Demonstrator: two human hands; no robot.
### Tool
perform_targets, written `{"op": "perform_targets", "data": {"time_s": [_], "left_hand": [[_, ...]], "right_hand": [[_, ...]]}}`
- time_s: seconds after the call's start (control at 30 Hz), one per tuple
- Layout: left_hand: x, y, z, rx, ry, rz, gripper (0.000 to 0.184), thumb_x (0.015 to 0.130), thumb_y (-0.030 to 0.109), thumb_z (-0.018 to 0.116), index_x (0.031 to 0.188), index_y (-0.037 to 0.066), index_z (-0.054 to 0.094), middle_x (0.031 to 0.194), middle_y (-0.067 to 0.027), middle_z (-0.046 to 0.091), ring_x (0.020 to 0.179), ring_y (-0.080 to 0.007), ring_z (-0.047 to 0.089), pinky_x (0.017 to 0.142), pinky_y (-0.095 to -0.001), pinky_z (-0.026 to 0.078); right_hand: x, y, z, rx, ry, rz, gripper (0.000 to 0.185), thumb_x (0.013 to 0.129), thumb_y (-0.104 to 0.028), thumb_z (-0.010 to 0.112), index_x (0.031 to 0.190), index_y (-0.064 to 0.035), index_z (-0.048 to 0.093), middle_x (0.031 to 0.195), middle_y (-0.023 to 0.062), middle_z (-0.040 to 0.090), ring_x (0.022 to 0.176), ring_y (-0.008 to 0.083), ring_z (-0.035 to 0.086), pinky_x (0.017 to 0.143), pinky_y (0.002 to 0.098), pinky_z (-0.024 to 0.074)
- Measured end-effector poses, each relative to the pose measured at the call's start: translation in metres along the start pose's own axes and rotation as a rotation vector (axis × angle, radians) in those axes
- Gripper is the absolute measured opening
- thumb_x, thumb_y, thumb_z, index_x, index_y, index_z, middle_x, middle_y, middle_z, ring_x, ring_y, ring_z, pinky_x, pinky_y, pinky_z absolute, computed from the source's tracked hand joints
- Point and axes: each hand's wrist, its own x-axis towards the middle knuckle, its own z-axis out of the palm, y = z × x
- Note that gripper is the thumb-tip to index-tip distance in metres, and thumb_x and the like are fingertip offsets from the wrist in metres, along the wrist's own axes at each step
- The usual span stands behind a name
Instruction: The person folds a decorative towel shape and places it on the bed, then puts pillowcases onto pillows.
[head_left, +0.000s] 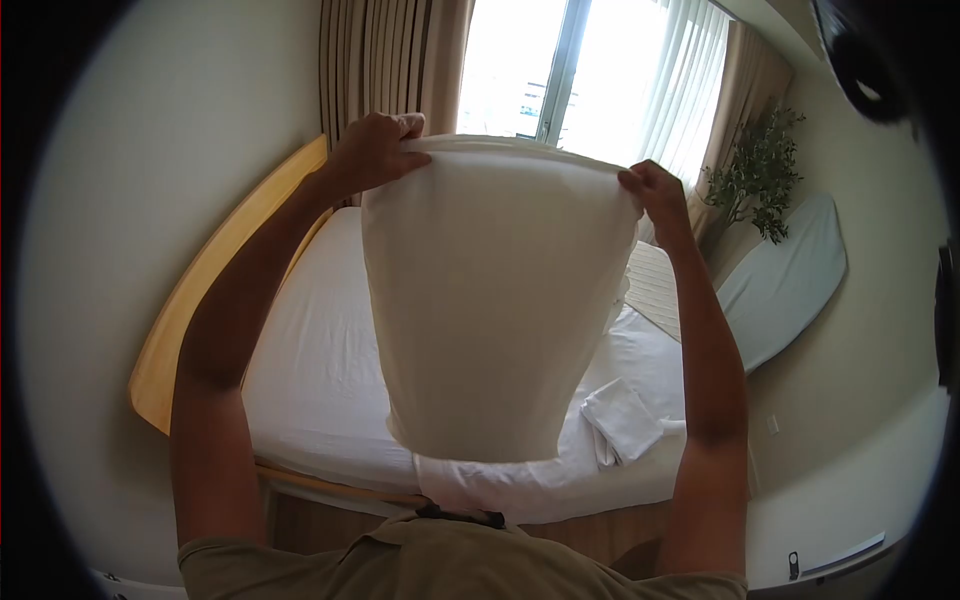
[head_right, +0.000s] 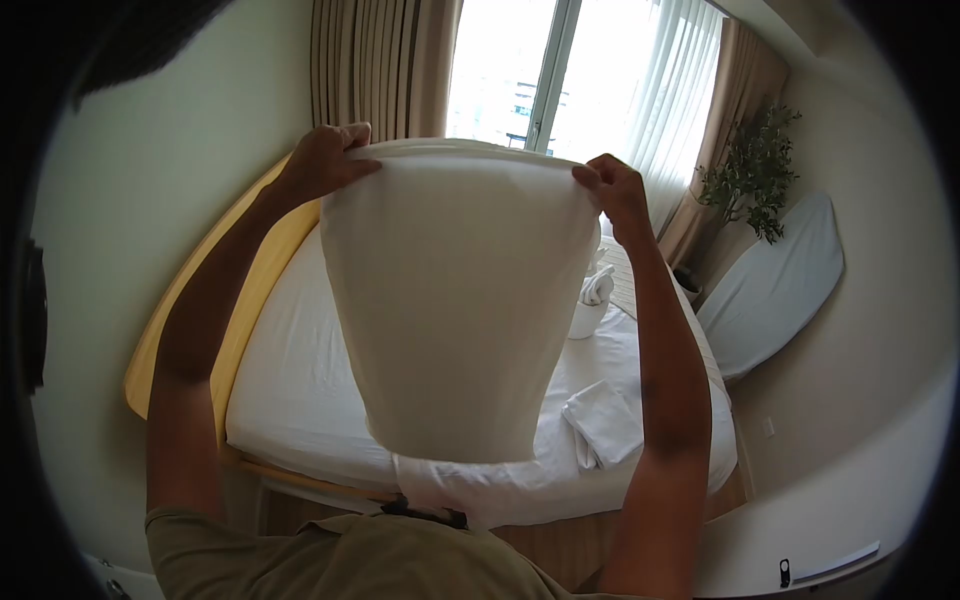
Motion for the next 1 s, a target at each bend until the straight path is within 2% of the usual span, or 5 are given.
{"op": "perform_targets", "data": {"time_s": [0.23, 0.5, 0.57, 0.63, 1.0], "left_hand": [[-0.123, 0.039, -0.030, 0.266, 0.174, 0.340, 0.017, 0.068, 0.016, 0.066, 0.075, 0.008, 0.053, 0.063, -0.0082, 0.052, 0.056, -0.0262, 0.055, 0.049, -0.0376, 0.044], [-0.394, 0.063, 0.220, 0.004, -0.682, 0.193, 0.015, 0.074, 0.010, 0.055, 0.087, 0.009, 0.063, 0.070, -0.0086, 0.063, 0.067, -0.0211, 0.065, 0.063, -0.0329, 0.051], [-0.415, 0.076, 0.259, -0.007, -0.765, 0.176, 0.015, 0.073, 0.011, 0.055, 0.085, 0.009, 0.062, 0.067, -0.0078, 0.064, 0.064, -0.0206, 0.065, 0.060, -0.0323, 0.051], [-0.436, 0.099, 0.275, 0.031, -0.413, 0.389, 0.014, 0.068, 0.015, 0.058, 0.079, 0.010, 0.064, 0.059, -0.0050, 0.060, 0.054, -0.0177, 0.062, 0.050, -0.0307, 0.048], [-0.391, 0.106, 0.234, -0.022, -0.729, 0.289, 0.011, 0.076, 0.020, 0.057, 0.074, 0.010, 0.056, 0.063, -0.0077, 0.061, 0.058, -0.0210, 0.060, 0.064, -0.0336, 0.042]], "right_hand": [[-0.091, -0.018, -0.019, 0.294, -0.235, -0.042, 0.014, 0.081, -0.010, 0.066, 0.085, -0.0002, 0.056, 0.085, 0.0036, 0.053, 0.074, 0.0084, 0.052, 0.063, 0.0242, 0.0448], [-0.320, 0.136, 0.066, -0.554, -1.040, 0.233, 0.025, 0.066, -0.034, 0.074, 0.074, -0.0118, 0.069, 0.086, 0.0025, 0.064, 0.089, 0.0174, 0.055, 0.083, 0.0325, 0.0318], [-0.342, 0.140, 0.091, -0.903, -0.983, 0.120, 0.027, 0.065, -0.035, 0.074, 0.082, -0.0145, 0.069, 0.085, 0.0043, 0.061, 0.086, 0.0209, 0.055, 0.080, 0.0346, 0.0349], [-0.354, 0.114, 0.136, -0.390, -0.578, 0.067, 0.037, 0.068, -0.035, 0.073, 0.099, -0.0161, 0.067, 0.086, 0.0054, 0.057, 0.089, 0.0223, 0.054, 0.082, 0.0374, 0.0365], [-0.422, 0.114, 0.242, -0.484, -0.696, -0.269, 0.033, 0.077, -0.026, 0.058, 0.110, -0.0312, 0.060, 0.099, 0.0065, 0.049, 0.096, 0.0217, 0.048, 0.077, 0.0371, 0.0349]]}}
